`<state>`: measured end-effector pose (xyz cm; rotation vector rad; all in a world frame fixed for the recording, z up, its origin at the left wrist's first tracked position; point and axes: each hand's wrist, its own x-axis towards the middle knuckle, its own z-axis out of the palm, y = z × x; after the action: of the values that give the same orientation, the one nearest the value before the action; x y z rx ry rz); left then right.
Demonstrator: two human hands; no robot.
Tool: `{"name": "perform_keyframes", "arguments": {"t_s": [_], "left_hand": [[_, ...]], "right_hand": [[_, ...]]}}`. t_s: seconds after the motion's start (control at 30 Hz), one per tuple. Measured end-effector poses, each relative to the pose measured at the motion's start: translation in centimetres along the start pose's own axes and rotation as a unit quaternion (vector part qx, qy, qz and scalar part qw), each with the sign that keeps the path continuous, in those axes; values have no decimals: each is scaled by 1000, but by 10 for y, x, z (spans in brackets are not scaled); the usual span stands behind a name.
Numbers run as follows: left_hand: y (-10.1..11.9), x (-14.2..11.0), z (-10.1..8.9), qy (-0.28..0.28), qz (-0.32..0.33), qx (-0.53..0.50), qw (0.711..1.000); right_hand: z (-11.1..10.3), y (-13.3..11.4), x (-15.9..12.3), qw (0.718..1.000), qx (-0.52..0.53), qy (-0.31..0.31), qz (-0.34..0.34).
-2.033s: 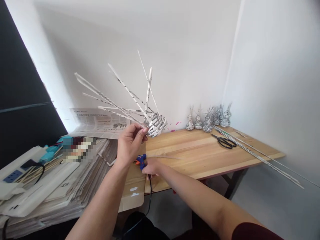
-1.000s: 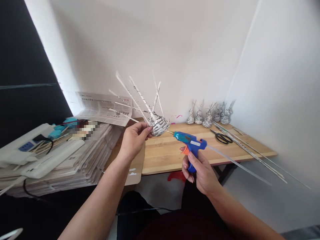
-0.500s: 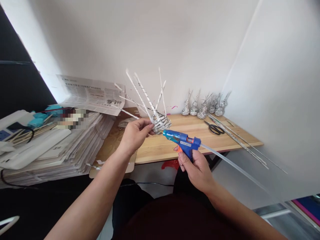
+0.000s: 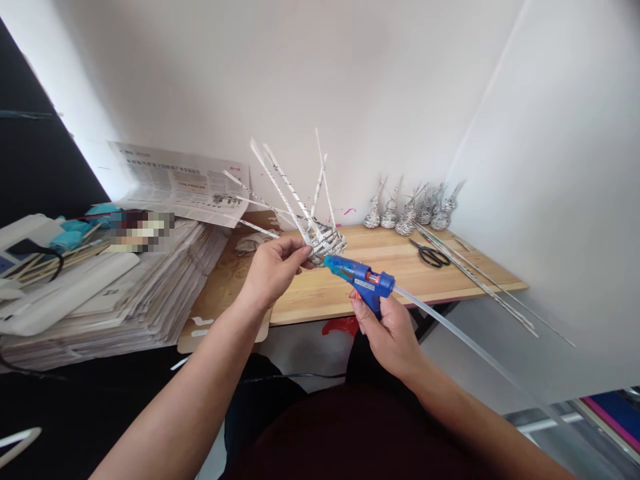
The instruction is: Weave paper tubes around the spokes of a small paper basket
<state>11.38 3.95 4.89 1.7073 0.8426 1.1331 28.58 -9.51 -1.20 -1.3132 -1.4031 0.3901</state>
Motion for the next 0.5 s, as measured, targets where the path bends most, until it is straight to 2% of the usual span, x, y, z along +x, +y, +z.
{"name": "perform_keyframes", "arguments": {"t_s": [0.3, 0.5], "left_hand": [[-3, -2, 0, 2, -5, -13, 1000], [-4, -1, 2, -2, -14, -7, 1000]], "right_hand": [[3, 2, 2, 1000, -25, 1, -9], [4, 4, 3, 996, -71, 27, -36]]}}
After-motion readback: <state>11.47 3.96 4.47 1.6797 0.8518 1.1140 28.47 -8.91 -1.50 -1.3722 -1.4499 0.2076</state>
